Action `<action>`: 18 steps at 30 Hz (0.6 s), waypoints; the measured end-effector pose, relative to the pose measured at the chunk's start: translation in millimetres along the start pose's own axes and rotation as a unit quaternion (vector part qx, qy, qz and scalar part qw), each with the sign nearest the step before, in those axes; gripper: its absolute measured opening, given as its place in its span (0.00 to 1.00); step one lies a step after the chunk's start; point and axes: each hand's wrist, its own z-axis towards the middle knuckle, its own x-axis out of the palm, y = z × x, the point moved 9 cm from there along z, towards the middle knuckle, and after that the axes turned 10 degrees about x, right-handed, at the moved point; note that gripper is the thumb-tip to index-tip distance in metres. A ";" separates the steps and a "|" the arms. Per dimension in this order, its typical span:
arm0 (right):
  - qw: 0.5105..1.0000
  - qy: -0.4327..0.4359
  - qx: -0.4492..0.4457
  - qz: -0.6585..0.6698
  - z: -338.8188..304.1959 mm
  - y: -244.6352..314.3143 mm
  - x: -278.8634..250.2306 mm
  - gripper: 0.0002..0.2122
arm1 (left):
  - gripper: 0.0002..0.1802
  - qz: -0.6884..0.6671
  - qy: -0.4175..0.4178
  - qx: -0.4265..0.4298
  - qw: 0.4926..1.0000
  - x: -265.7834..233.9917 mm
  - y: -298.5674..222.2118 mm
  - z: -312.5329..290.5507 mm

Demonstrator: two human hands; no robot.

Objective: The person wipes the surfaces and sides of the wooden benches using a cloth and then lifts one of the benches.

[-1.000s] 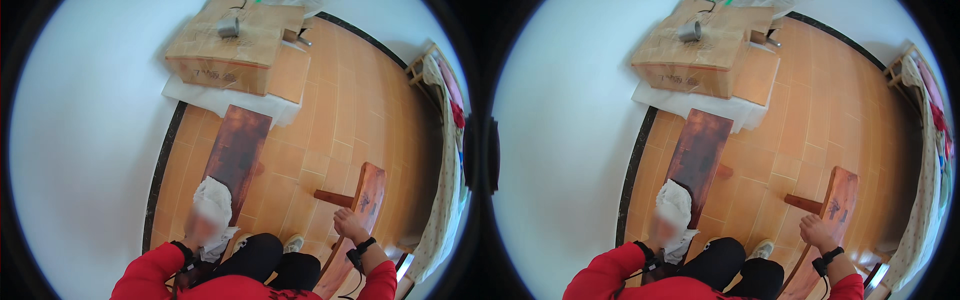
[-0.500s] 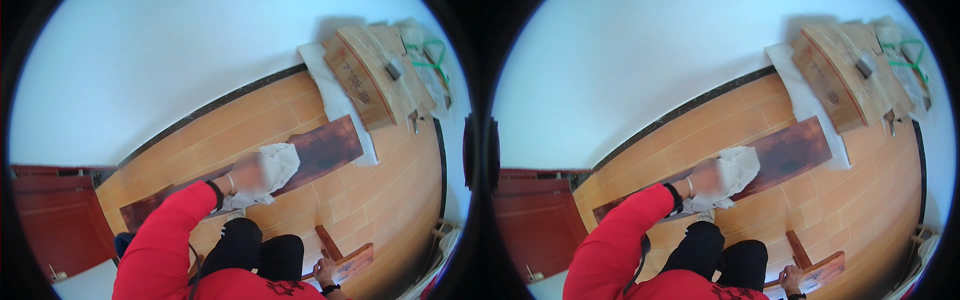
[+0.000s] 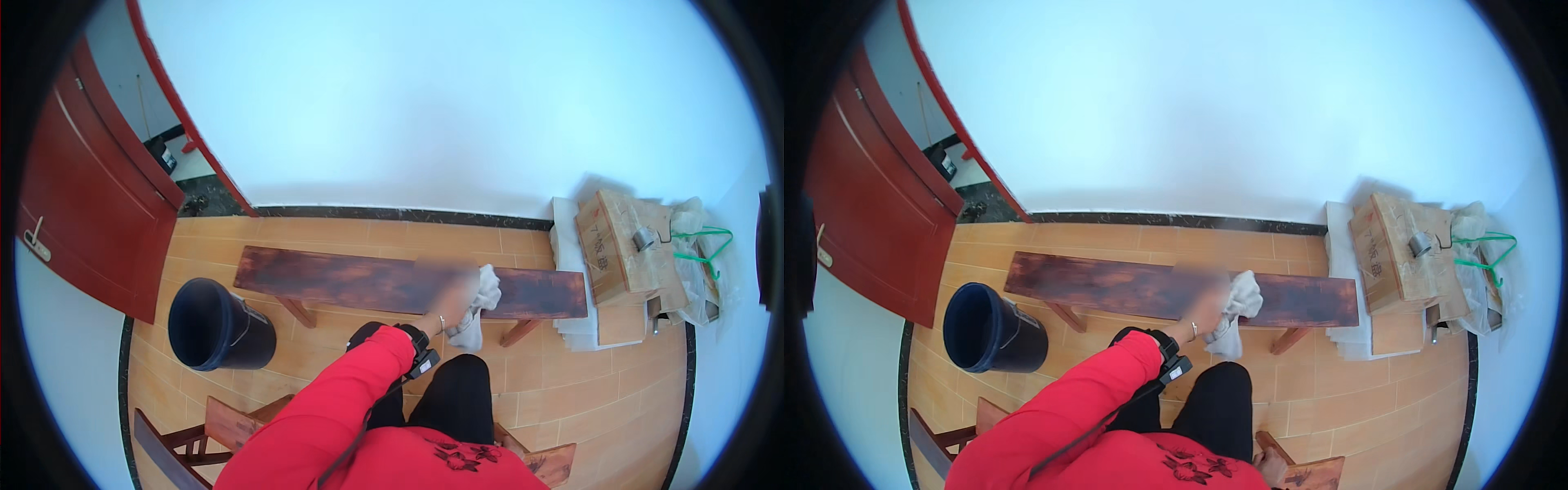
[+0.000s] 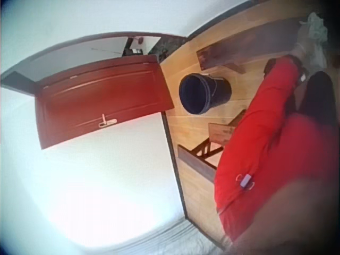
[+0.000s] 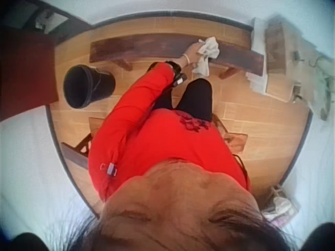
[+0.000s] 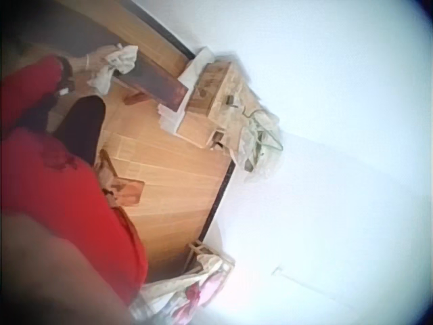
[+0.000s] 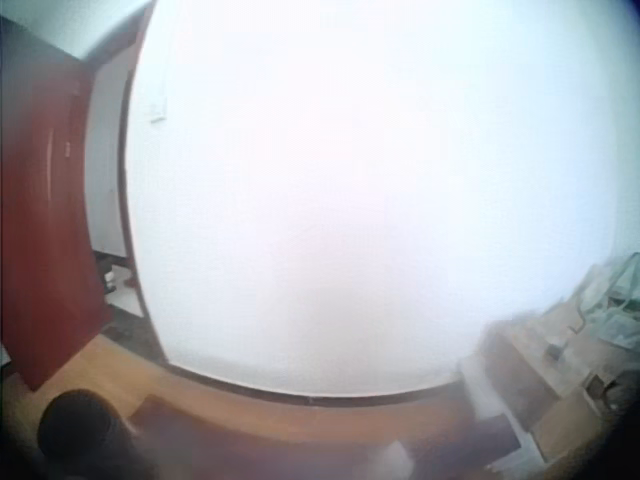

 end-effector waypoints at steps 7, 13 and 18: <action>0.985 0.034 0.003 0.171 32.5 -19.0 23.6 0.07 | 0.19 -0.143 -0.266 -0.038 0.953 -118.1 -37.6 -51.7; 0.840 -0.017 -0.022 0.542 112.7 19.2 -104.9 0.10 | 0.31 -0.196 -0.235 -0.117 0.945 -134.9 -59.4 -84.8; 0.824 0.098 -0.293 0.474 45.0 227.6 -218.8 0.16 | 0.38 -0.114 -0.285 -0.059 0.950 -148.0 -69.2 -105.4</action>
